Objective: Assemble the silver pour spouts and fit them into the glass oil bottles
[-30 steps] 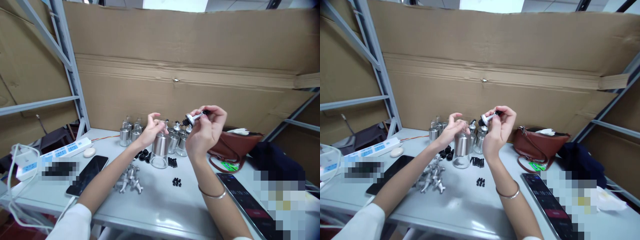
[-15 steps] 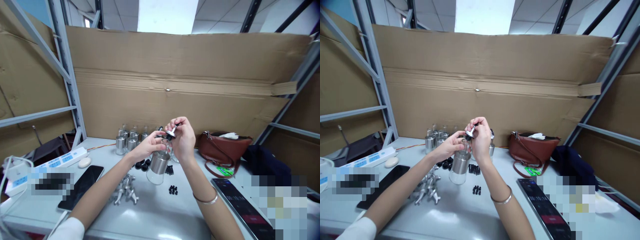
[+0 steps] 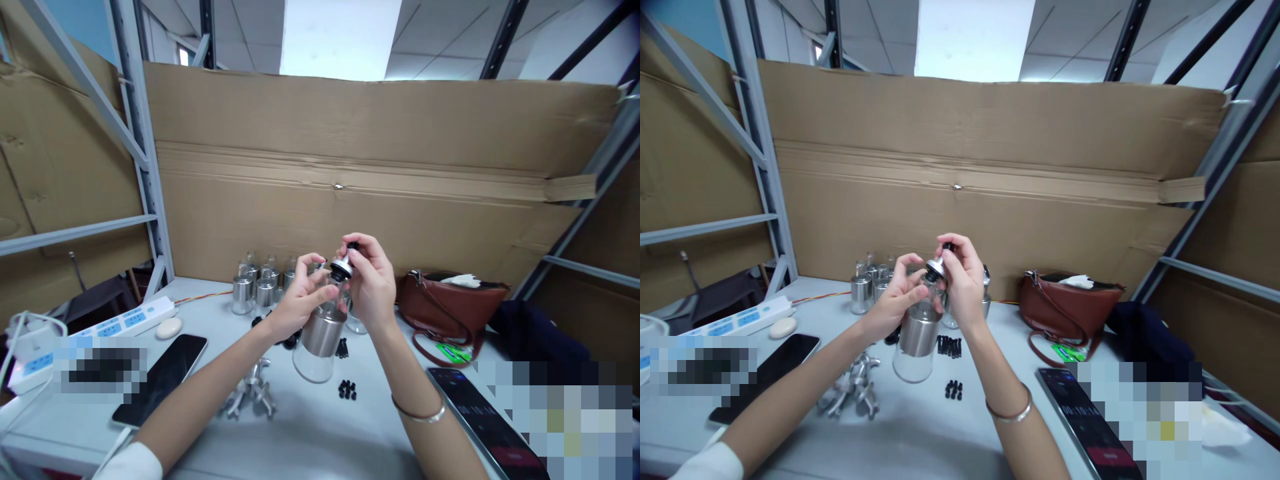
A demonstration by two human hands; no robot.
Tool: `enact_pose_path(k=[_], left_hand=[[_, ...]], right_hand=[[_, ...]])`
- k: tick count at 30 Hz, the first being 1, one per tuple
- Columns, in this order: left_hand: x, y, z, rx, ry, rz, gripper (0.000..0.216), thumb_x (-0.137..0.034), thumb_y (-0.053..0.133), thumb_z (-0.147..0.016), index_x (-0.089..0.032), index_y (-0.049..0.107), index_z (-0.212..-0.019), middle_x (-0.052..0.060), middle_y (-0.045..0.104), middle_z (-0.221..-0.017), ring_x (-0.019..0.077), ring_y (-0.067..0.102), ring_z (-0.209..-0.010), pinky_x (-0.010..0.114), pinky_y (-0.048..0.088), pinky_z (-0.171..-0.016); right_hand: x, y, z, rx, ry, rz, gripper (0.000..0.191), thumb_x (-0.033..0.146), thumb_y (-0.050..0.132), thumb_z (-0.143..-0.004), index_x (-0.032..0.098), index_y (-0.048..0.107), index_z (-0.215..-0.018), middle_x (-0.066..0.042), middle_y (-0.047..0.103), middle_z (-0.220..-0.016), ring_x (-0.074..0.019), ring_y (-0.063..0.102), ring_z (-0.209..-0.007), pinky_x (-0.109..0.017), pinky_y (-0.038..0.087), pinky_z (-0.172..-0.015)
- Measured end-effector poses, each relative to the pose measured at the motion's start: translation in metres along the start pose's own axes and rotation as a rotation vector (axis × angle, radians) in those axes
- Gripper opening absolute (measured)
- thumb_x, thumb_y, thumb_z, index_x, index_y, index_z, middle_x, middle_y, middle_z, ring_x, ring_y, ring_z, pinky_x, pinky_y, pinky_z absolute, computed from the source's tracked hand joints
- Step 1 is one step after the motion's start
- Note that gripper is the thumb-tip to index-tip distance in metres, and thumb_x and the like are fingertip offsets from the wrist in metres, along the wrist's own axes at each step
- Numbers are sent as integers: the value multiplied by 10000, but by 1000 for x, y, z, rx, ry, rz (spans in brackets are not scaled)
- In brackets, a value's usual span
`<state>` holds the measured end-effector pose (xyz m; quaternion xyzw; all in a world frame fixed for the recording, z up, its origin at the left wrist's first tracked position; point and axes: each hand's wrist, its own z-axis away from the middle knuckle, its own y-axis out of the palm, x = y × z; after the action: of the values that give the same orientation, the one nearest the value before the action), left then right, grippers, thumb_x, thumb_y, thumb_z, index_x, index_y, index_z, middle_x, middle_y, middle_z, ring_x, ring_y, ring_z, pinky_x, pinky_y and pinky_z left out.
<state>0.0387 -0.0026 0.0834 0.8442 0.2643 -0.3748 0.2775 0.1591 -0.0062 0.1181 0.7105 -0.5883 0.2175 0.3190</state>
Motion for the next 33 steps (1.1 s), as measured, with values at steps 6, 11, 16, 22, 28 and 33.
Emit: enact_pose_path(k=[6,11,16,22,28,33], left_hand=[[-21,9,7,-18,40,-39,522,-387,712,-753,-295,324,-1091,-20,601,-934,96,624,-632,296,529,-683],[-24,9,7,-20,31,-58,503,-365,717,-749,-295,403,-1135,-4,603,-941,104,628,-649,283,528,-672],[-25,2,4,-15,30,-35,531,-366,698,-771,-300,431,-1225,-6,606,-877,116,633,-665,291,539,-685],[-30,-6,4,-58,35,-72,549,-416,686,-777,-296,447,-1257,-14,607,-752,127,622,-696,252,520,-684],[-24,-8,1,-131,129,-78,471,-395,729,-737,-289,514,-1143,12,596,-1044,113,629,-801,228,513,-753],[-22,-4,2,-137,173,-72,412,-372,682,-788,-299,493,-1147,10,619,-1038,108,644,-750,252,526,-751]], right_hand=[[15,2,5,93,-101,74,285,352,605,-822,320,466,-1069,11,557,-862,-92,479,-521,-216,406,-380],[20,2,6,116,-104,52,254,373,637,-810,329,449,-976,42,561,-810,-86,493,-495,-196,398,-339],[9,4,7,148,-45,73,144,412,538,-872,283,578,-923,8,529,-823,-79,453,-508,-191,386,-335],[4,10,13,247,-95,199,306,385,575,-847,309,549,-1143,-34,553,-1033,-111,527,-651,-265,489,-546],[-3,17,17,276,-223,223,314,334,534,-865,316,508,-1178,-28,555,-1212,-195,549,-1087,-377,442,-975],[-10,24,24,216,-272,200,484,386,579,-822,298,431,-1274,-50,481,-1337,-236,490,-1211,-421,406,-1030]])
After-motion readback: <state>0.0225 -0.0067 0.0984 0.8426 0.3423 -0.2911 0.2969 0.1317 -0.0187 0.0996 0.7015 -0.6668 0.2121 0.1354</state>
